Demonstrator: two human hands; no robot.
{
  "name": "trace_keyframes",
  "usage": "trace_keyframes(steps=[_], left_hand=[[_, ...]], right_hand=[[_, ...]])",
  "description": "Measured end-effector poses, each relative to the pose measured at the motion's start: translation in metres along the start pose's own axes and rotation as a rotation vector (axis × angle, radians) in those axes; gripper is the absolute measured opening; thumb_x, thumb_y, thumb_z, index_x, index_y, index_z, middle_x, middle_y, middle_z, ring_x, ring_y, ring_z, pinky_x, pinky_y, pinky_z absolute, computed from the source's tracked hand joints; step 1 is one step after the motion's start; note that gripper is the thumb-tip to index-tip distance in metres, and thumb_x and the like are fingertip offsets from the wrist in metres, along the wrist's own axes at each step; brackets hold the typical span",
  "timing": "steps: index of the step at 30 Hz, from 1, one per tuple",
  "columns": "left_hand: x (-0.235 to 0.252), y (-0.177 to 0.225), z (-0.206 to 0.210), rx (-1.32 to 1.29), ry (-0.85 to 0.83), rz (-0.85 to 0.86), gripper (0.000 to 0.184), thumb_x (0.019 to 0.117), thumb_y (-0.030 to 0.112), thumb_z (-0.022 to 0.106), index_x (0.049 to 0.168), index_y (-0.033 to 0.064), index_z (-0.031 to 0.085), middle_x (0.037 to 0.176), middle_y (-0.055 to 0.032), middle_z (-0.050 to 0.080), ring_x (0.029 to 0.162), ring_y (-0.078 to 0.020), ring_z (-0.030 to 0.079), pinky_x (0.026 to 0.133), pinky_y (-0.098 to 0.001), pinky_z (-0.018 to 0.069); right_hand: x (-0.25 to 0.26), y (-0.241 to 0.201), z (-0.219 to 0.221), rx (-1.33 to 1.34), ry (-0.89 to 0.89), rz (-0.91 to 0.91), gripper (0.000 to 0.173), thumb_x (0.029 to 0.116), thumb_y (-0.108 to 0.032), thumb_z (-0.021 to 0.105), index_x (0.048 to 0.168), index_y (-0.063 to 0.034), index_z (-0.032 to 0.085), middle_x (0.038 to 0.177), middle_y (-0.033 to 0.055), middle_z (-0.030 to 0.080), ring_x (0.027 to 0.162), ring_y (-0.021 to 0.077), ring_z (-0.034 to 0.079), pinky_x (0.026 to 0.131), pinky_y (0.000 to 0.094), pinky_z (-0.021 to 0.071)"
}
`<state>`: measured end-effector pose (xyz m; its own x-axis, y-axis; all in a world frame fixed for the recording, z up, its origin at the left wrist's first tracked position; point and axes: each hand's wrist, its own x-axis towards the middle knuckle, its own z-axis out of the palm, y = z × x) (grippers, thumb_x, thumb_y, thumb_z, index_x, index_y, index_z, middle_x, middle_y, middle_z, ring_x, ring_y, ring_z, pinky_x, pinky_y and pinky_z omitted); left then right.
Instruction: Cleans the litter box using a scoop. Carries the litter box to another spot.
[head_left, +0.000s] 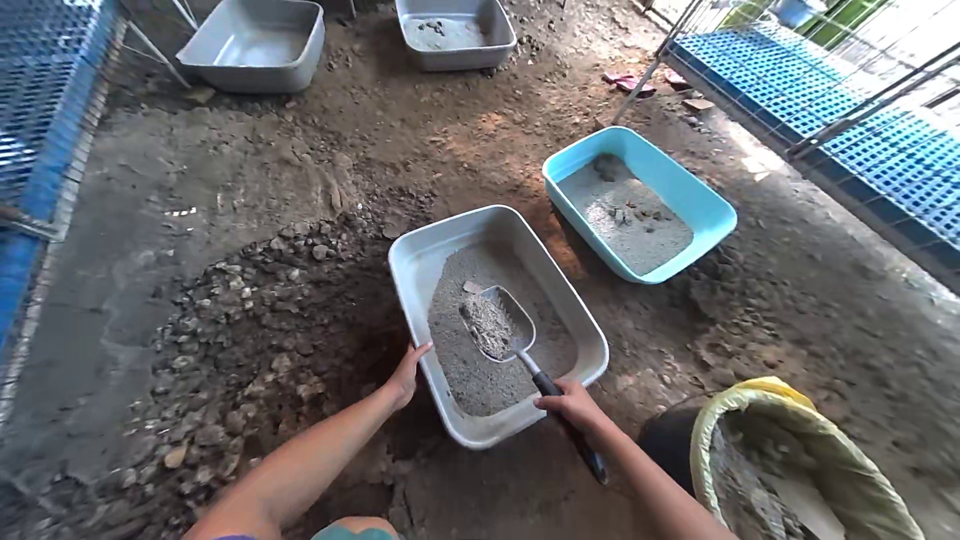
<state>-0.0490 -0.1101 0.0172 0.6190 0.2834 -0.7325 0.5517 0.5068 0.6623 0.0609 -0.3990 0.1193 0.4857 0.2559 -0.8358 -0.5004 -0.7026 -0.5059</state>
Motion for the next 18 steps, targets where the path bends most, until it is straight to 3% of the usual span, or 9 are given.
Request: trace_keyframes(steps=[4,6,10,14,18], left_hand=[[-0.013,-0.017,0.001,-0.046,0.000,0.041,0.061,0.1123,0.038,0.031,0.166,0.0176,0.011,0.164,-0.0180,0.033,0.145,-0.0318,0.042,0.113,-0.0530,0.0416],[-0.023,-0.026,0.004,-0.004,-0.021,0.003,0.065,0.1105,0.033,0.039,0.166,0.0167,0.009,0.160,-0.0216,0.036,0.140,-0.0350,0.047,0.108,-0.0546,0.0454],[-0.043,-0.045,0.026,0.097,-0.023,-0.156,0.081,0.0988,0.012,0.068,0.161,0.0097,0.016,0.143,-0.0288,0.050,0.121,-0.0403,0.060,0.092,-0.0553,0.0550],[-0.042,-0.054,0.033,0.126,0.009,-0.205,0.087,0.0920,0.002,0.074,0.159,0.0056,0.019,0.142,-0.0304,0.050,0.119,-0.0407,0.061,0.093,-0.0539,0.0558],[-0.045,-0.051,0.038,0.110,0.029,-0.214,0.081,0.0915,-0.005,0.069,0.157,0.0034,0.023,0.140,-0.0306,0.051,0.116,-0.0401,0.062,0.090,-0.0524,0.0562]], right_hand=[[-0.008,0.007,0.012,0.143,0.018,-0.111,0.013,0.0936,-0.005,0.069,0.099,0.0017,0.060,0.060,0.0018,0.055,0.045,0.0103,0.052,0.046,0.0258,0.0476],[-0.013,0.007,0.016,0.106,0.042,-0.164,0.015,0.0903,-0.005,0.071,0.100,0.0022,0.061,0.062,0.0026,0.057,0.045,0.0107,0.053,0.046,0.0268,0.0493],[-0.016,-0.002,0.012,-0.071,0.127,-0.170,0.024,0.0892,-0.012,0.074,0.106,0.0025,0.066,0.070,0.0069,0.060,0.053,0.0152,0.056,0.056,0.0347,0.0514],[-0.018,-0.012,0.007,-0.151,0.169,-0.159,0.024,0.0915,-0.015,0.073,0.106,0.0024,0.066,0.074,0.0091,0.061,0.059,0.0179,0.057,0.062,0.0386,0.0511],[-0.021,-0.011,0.004,-0.167,0.192,-0.135,0.024,0.0925,-0.016,0.072,0.106,0.0023,0.065,0.075,0.0099,0.062,0.059,0.0189,0.060,0.062,0.0393,0.0539]])
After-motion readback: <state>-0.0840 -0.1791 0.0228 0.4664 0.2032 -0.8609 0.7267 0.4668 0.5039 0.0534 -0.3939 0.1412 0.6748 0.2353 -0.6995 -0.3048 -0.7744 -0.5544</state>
